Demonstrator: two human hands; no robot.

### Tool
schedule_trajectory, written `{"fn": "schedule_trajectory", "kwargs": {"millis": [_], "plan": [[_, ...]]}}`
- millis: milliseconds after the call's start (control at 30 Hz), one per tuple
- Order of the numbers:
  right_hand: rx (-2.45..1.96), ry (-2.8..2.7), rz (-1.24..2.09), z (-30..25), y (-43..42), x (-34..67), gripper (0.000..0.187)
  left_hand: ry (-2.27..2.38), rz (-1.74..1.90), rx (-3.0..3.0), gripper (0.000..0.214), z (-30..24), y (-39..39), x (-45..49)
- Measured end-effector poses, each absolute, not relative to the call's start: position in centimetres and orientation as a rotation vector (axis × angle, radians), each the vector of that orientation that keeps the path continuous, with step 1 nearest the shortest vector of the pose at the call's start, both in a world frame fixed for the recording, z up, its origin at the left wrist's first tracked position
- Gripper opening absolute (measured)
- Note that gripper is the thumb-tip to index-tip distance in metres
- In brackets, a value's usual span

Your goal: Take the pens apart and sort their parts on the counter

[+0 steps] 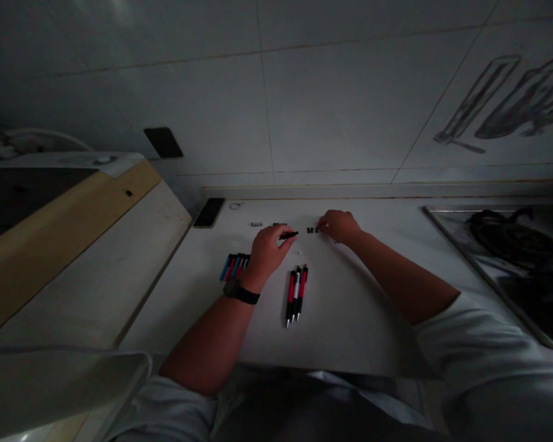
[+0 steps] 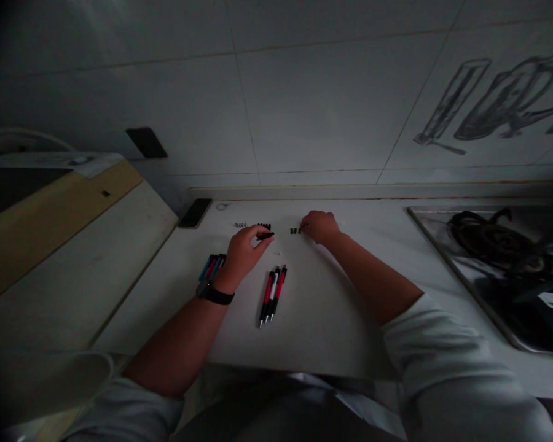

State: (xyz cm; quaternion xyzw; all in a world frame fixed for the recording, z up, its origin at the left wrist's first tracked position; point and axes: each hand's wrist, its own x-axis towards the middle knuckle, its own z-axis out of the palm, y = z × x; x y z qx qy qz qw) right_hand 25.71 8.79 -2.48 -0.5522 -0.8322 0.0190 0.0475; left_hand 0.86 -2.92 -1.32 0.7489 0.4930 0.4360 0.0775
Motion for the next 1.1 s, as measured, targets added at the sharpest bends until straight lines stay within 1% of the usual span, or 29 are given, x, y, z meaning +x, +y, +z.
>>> {"fn": "schedule_trajectory", "kwargs": {"millis": [867, 1000, 1100], "plan": [[-1.690, -2.526, 0.047, -1.9, 8.3, 24.7, 0.026, 1.485, 1.321, 2.292, 0.014, -2.0, -2.3, 0.5], [-1.622, -2.467, 0.064, -1.5, 7.4, 24.7, 0.024, 1.474, 1.340, 2.285, 0.012, -1.7, -2.4, 0.5], [-1.454, -2.481, 0.186, -1.4, 5.9, 24.4, 0.021, 1.488, 1.342, 2.284, 0.012, -1.6, -2.4, 0.5]]}}
